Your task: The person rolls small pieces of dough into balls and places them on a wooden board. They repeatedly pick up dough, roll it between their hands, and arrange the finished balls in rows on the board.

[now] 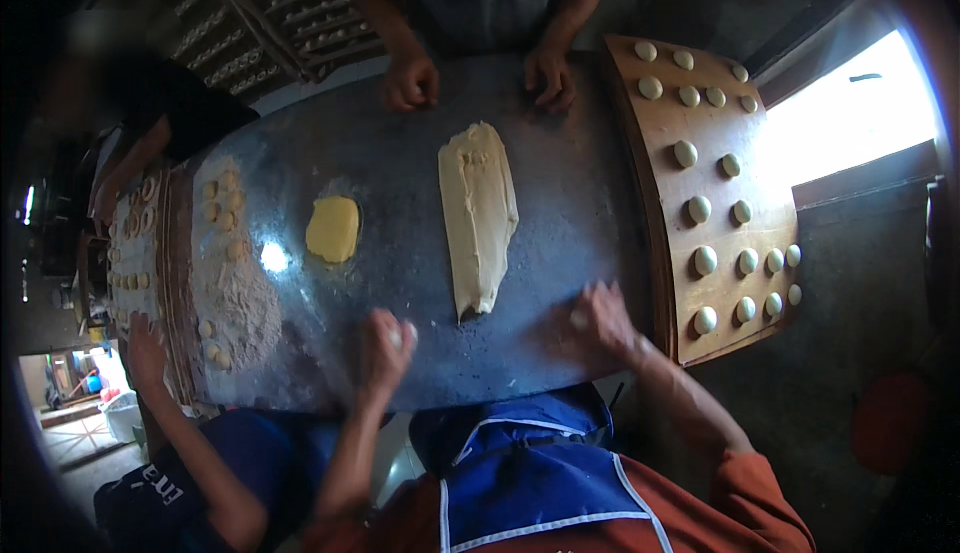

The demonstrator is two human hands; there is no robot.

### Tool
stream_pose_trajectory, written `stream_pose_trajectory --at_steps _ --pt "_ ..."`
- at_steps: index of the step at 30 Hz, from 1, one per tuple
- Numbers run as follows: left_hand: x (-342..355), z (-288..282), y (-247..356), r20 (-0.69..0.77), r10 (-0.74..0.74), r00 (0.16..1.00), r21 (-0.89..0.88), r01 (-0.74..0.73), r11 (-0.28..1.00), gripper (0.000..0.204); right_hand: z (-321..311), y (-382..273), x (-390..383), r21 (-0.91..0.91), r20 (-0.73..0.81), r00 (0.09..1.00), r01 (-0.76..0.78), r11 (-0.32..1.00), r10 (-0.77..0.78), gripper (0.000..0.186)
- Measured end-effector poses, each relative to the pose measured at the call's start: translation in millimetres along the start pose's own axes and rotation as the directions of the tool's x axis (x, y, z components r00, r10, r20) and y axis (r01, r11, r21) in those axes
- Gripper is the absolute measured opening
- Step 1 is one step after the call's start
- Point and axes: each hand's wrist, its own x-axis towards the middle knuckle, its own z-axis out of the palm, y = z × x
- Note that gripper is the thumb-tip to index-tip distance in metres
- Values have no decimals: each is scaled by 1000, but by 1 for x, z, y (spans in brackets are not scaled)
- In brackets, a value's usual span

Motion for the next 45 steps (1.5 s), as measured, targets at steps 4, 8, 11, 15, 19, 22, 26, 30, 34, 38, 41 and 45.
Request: stream_pose_trajectory --at_steps 4,8,11,15,19,22,26,30,34,38,41,45 --pt "30 46 38 -314 -335 888 -216 277 936 25 14 -71 50 -108 -304 952 -72 992 36 39" --pt "-22 27 35 -71 250 966 -47 -253 966 31 20 -31 2 248 -13 994 -103 963 110 39" --pt "22 17 -8 -246 -64 967 56 80 995 31 -35 -26 40 -213 -121 986 -137 967 113 41" --pt "34 55 50 -290 -197 936 -114 171 979 30 13 -81 44 -73 -327 945 -40 996 14 44" --pt "1 25 23 -99 163 982 -47 -169 985 29 3 5 -17 -219 -182 956 187 958 -228 37" --pt "31 34 18 -252 -166 953 -88 148 985 30 -26 -38 57 -234 -400 916 -138 962 34 38" --pt "-4 55 43 -215 72 974 -101 -95 990 28 33 -60 12 89 -336 941 -21 996 49 31" --pt "2 28 4 -182 -86 980 -52 78 996 30 -22 -8 16 -185 -244 965 -145 972 98 35" --pt "3 53 48 -175 -153 973 -146 128 981 32 24 -54 27 -182 -583 811 -82 980 -40 38" --pt "-25 17 -1 -138 40 990 18 -38 999 29 5 18 -26 -245 -346 919 105 964 -188 26" --pt "-15 18 13 -229 -164 959 111 193 975 28 -21 -37 35 -253 -587 810 -182 950 -2 22" --pt "-21 -12 38 -35 -68 997 91 71 993 29 7 -47 -18 10 -389 920 -51 999 51 23"
